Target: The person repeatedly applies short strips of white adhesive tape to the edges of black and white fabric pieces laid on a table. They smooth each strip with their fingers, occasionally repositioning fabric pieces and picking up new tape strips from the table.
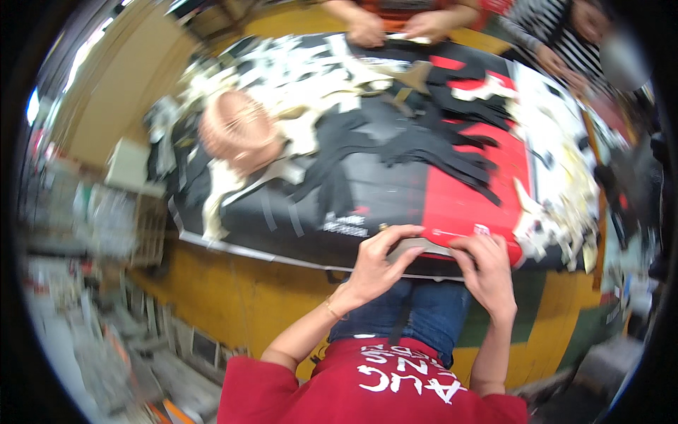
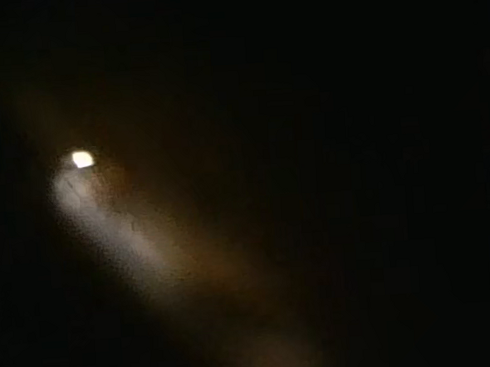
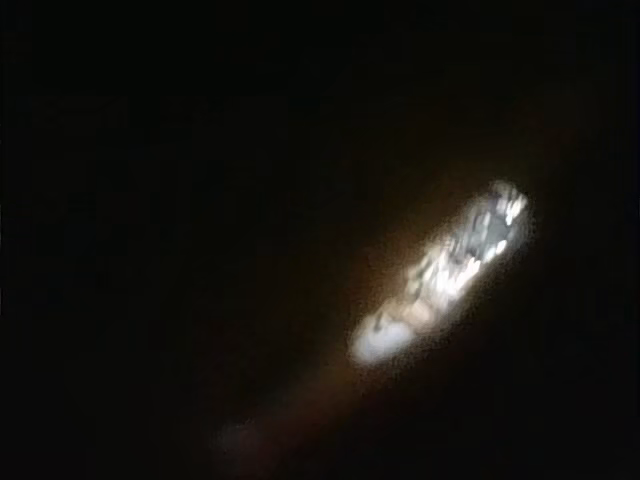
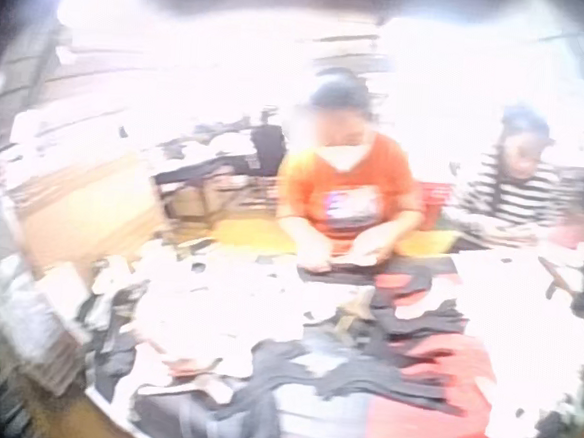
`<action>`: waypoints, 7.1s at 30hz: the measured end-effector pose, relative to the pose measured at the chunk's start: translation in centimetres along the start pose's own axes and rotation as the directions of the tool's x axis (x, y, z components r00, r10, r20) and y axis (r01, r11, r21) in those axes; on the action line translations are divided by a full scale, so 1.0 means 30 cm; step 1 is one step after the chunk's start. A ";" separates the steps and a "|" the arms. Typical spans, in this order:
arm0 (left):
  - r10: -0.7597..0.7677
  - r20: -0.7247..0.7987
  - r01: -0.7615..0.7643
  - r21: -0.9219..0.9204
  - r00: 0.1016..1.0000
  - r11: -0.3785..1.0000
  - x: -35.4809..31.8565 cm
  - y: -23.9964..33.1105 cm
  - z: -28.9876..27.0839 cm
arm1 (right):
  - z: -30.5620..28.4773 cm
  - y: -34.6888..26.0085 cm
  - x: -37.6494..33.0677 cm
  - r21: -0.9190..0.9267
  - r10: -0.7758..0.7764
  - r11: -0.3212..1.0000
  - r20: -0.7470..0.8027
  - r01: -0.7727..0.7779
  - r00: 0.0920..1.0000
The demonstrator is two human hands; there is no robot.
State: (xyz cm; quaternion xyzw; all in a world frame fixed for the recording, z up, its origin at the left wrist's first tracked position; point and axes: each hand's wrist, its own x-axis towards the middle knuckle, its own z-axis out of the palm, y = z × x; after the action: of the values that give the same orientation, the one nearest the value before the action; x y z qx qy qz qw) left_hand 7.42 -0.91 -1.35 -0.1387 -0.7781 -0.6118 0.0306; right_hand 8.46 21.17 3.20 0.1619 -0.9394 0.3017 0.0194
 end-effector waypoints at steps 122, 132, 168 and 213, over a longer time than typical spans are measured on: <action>0.289 0.491 -0.225 -0.186 0.822 0.956 0.328 0.199 0.533 | -0.469 0.604 -0.235 0.556 0.565 0.822 -0.772 -0.122 0.292; -0.256 0.780 0.792 -0.440 0.571 0.423 0.580 0.202 0.716 | -0.484 0.442 0.002 0.734 0.374 0.665 -0.165 -0.140 0.913; -0.240 0.780 0.790 -0.460 0.577 0.405 0.420 -0.039 0.505 | -0.107 0.275 -0.079 -0.324 -0.066 0.943 -0.418 -0.080 0.906; -0.259 0.369 0.409 -0.419 0.892 0.811 0.278 0.041 0.501 | -0.099 0.259 -0.073 -0.012 0.175 0.977 -0.513 -0.211 0.840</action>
State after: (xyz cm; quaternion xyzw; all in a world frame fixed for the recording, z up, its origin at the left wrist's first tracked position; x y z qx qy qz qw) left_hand 1.55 15.27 -2.12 -0.0910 -0.6070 -0.7550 -0.2307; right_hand 7.90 29.46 0.96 -0.0196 -0.9219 0.3019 0.2420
